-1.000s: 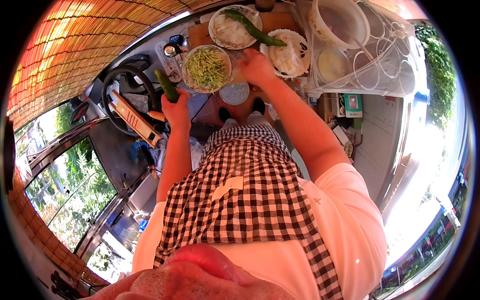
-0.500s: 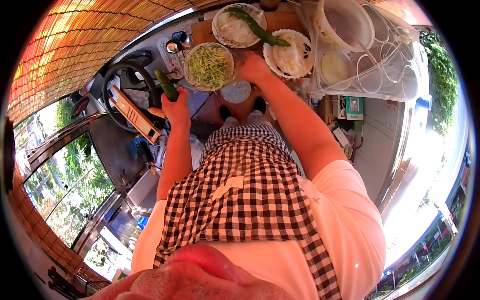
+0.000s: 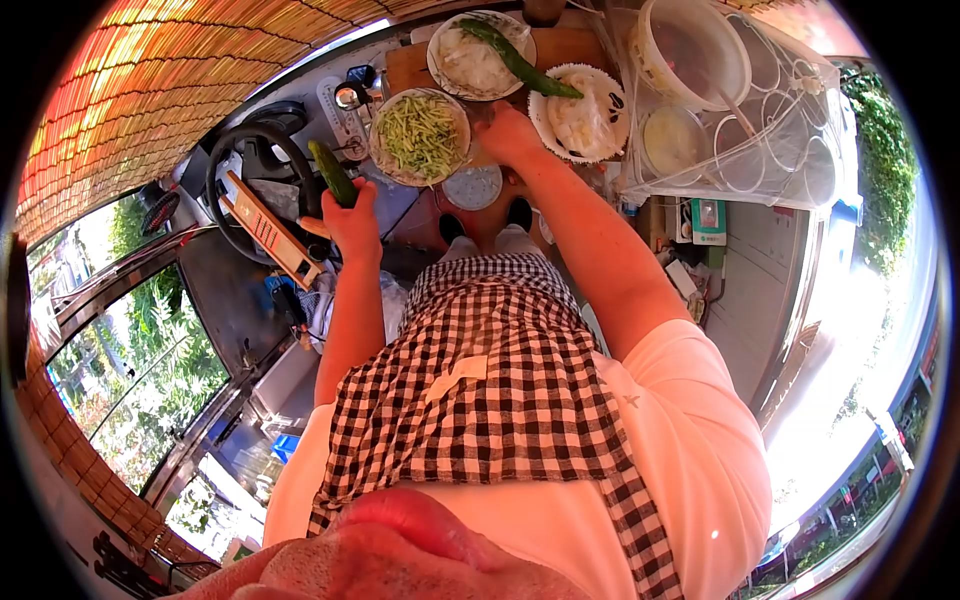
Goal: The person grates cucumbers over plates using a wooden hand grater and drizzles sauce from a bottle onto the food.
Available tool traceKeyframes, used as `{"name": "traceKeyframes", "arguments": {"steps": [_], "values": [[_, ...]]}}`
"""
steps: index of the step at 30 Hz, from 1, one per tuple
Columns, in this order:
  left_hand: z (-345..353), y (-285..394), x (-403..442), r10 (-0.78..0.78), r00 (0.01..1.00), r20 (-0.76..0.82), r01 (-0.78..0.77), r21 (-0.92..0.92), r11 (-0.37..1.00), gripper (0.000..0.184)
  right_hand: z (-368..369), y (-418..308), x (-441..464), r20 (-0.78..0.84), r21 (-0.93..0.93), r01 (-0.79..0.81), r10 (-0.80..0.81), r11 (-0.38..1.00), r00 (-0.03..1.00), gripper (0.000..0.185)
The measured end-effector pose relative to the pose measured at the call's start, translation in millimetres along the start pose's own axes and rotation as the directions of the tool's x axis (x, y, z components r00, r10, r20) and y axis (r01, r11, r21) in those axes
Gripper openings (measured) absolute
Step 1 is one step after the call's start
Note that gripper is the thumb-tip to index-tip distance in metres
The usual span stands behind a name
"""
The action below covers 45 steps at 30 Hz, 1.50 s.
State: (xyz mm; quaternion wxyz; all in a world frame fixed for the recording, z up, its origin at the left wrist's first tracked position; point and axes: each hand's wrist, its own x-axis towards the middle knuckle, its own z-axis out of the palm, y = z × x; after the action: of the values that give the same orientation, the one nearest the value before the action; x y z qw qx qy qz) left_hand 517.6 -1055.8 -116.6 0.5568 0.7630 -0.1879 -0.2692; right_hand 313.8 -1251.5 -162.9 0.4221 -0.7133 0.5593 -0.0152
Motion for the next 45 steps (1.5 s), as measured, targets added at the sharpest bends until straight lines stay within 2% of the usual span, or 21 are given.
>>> {"name": "traceKeyframes", "arguments": {"steps": [1, 4, 7, 10, 13, 16, 20, 24, 28, 31, 34, 37, 41, 43, 45], "values": [[0.2, 2.1, -0.7, 0.004, 1.0, -0.002, -0.004, 0.014, 1.0, 0.029, -1.5, -2.3, -1.3, -0.002, -0.018, 0.018, -0.018, 1.0, 1.0, 0.051], [-0.2, 7.5, -2.4, 0.026, 1.0, -0.006, -0.025, 0.066, 0.997, 0.03, -23.3, -16.4, -18.0, -0.046, 0.138, 0.062, -0.056, 0.988, 0.997, 0.043], [-1.2, 16.7, -6.0, 0.074, 0.997, -0.006, -0.072, 0.136, 0.988, 0.03, -34.8, -14.2, -22.2, -0.309, 0.235, 0.226, -0.148, 0.945, 0.94, 0.035], [2.5, 26.6, -9.8, 0.106, 0.994, 0.024, -0.109, 0.193, 0.975, 0.028, -61.5, -15.3, -21.3, -0.524, 0.046, 0.331, -0.259, 0.942, 0.811, 0.035], [8.3, 27.6, -10.7, 0.111, 0.989, 0.092, -0.13, 0.232, 0.964, 0.027, -68.8, -7.4, -11.1, -0.597, -0.16, 0.356, -0.378, 0.921, 0.707, 0.037], [12.6, 26.6, -11.3, 0.149, 0.983, 0.107, -0.171, 0.24, 0.956, 0.027, -77.6, -17.3, -19.7, -0.555, -0.021, 0.351, -0.303, 0.936, 0.775, 0.033], [16.4, 35.4, -14.4, 0.198, 0.971, 0.138, -0.229, 0.267, 0.936, 0.029, -66.8, -20.1, -36.4, -0.371, 0.201, 0.262, -0.174, 0.944, 0.912, 0.03], [29.0, 47.0, -21.9, 0.226, 0.948, 0.223, -0.278, 0.237, 0.931, 0.036, -43.8, -19.9, -62.4, -0.125, 0.523, 0.14, -0.087, 0.841, 0.988, 0.037], [50.8, 61.0, -36.1, 0.277, 0.902, 0.331, -0.365, 0.24, 0.9, 0.038, -41.9, -41.7, -96.2, 0.15, 0.719, -0.034, -0.107, 0.695, 0.983, 0.041], [63.5, 66.1, -45.3, 0.311, 0.849, 0.426, -0.416, 0.178, 0.892, 0.037, -32.7, -41.1, -104.0, 0.115, 0.764, 0.042, -0.199, 0.644, 0.973, 0.042], [69.7, 64.6, -49.4, 0.305, 0.837, 0.455, -0.427, 0.193, 0.883, 0.037, -37.6, -39.4, -105.4, 0.084, 0.762, 0.086, -0.23, 0.642, 0.97, 0.042], [71.7, 58.3, -49.5, 0.328, 0.825, 0.46, -0.454, 0.195, 0.869, 0.038, -56.6, -40.5, -109.8, 0.12, 0.804, 0.012, -0.182, 0.594, 0.976, 0.04], [70.3, 67.9, -49.5, 0.311, 0.842, 0.44, -0.433, 0.208, 0.877, 0.038, -60.5, -14.1, -100.3, 0.022, 0.775, 0.037, -0.086, 0.63, 0.996, 0.035], [67.3, 69.6, -42.9, 0.297, 0.858, 0.419, -0.428, 0.263, 0.864, 0.039, -68.2, -6.6, -100.4, -0.023, 0.767, 0.009, 0.013, 0.642, 1.0, 0.034], [62.3, 68.3, -33.6, 0.282, 0.875, 0.394, -0.419, 0.323, 0.848, 0.04, -68.5, 6.5, -97.0, -0.054, 0.787, 0.018, 0.04, 0.617, 0.998, 0.031]]}}
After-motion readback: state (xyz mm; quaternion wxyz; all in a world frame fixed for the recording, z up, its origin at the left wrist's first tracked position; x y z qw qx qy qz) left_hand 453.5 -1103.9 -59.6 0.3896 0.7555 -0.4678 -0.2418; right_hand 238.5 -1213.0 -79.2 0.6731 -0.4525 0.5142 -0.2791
